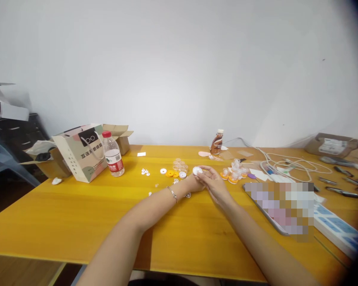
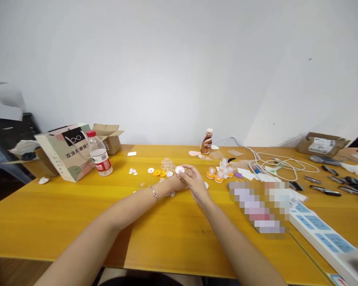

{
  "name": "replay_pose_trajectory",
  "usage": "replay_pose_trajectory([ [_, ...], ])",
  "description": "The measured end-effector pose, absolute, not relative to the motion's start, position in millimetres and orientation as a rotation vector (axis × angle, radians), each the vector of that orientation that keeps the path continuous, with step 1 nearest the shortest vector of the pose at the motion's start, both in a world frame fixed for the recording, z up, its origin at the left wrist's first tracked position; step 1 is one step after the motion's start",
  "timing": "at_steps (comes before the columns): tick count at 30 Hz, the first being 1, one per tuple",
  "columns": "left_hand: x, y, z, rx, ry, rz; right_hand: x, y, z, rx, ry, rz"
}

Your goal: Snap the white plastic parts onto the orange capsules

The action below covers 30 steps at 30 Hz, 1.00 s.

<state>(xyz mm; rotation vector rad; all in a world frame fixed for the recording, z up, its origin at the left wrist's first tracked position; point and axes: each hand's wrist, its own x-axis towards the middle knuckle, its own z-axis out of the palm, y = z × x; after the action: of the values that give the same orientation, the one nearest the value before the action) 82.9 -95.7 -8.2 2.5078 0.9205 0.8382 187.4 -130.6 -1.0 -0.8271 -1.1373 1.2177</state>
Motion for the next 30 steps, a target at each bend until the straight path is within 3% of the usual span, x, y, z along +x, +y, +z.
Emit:
replay_pose_trajectory([
  [9, 28, -113, -13, 2.588, 0.915, 0.894, 182, -129, -13, -0.871, -1.22, 1.166],
  [12, -8, -126, -6, 2.248, 0.928, 1.09, 179, -129, -15, -0.897, -1.234, 1.179],
  [20, -45, -142, -24, 1.483, 0.9, 1.147, 148, -150, -27, -0.9, -1.476, 1.289],
  [30, -35, -151, -22, 1.65, 0.904, 1.127, 142, -154, -38, -0.86, -1.528, 1.213],
])
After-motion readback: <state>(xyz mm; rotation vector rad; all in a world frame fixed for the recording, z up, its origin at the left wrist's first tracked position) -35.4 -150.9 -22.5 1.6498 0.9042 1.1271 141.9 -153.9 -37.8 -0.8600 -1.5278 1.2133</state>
